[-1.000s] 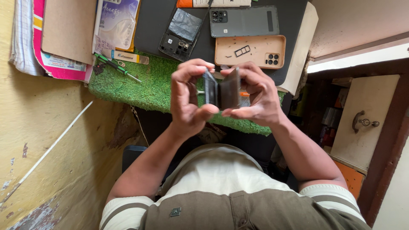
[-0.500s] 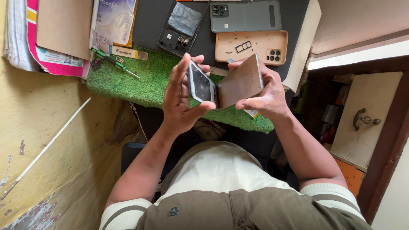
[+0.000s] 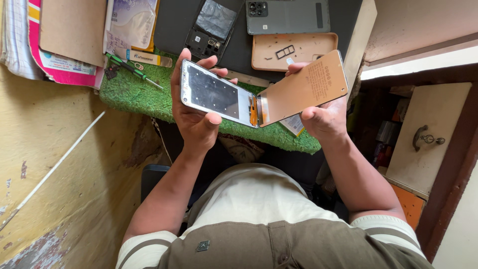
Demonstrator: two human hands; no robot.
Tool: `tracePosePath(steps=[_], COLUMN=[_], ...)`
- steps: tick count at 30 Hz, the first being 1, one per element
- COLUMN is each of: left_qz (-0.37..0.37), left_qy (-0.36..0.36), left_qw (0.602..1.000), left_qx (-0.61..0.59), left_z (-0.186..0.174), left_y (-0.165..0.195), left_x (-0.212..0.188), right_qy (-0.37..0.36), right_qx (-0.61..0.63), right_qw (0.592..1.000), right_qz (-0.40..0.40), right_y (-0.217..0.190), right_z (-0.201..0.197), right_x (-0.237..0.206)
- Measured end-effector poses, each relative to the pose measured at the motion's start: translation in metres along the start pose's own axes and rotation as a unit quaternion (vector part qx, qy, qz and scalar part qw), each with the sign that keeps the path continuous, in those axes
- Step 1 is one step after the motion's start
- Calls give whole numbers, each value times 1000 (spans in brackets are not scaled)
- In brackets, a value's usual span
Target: The person disassembles a smartphone, working on its internal components while holding the open chassis. They use a small screwdriver on the board, handle the battery and frame, then fit the screen assembly and back cover back onto the phone body and press the edges to close it.
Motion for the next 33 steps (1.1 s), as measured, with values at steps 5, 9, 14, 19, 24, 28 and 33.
tracePosePath(steps=[5,9,14,19,24,28,33], left_qz=[-15,-40,-41,-36,3,76,106], left_qy=[-37,-84,-153,-213,-236,-215,-210], left_qw=[999,996,982,968,959,951,933], left_qx=[-17,11,98,125,157,208,274], left_z=[9,16,23,36,43,42,42], left_y=[-6,-11,-13,-12,-2,12,30], left_x=[-2,-7,-8,-3,4,7,4], right_qy=[3,-20,-68,-103,-120,-120,-134], right_qx=[-29,-82,-132,-166,-163,-224,-211], right_qw=[999,996,987,981,979,962,958], right_qz=[-29,-42,-55,-10,-26,-101,-142], right_y=[-5,-12,-19,-15,-20,-29,-30], right_z=[3,10,19,27,29,24,23], right_x=[-5,-9,-4,1,2,-2,-7])
Point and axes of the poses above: each hand's wrist, its own x-axis towards the middle knuckle, its own z-axis out of the palm, y = z × x, the point moved 8 cm from there along x, towards the middle knuckle, and after that the axes turned 1 degree about x, right-handed, at the moved point
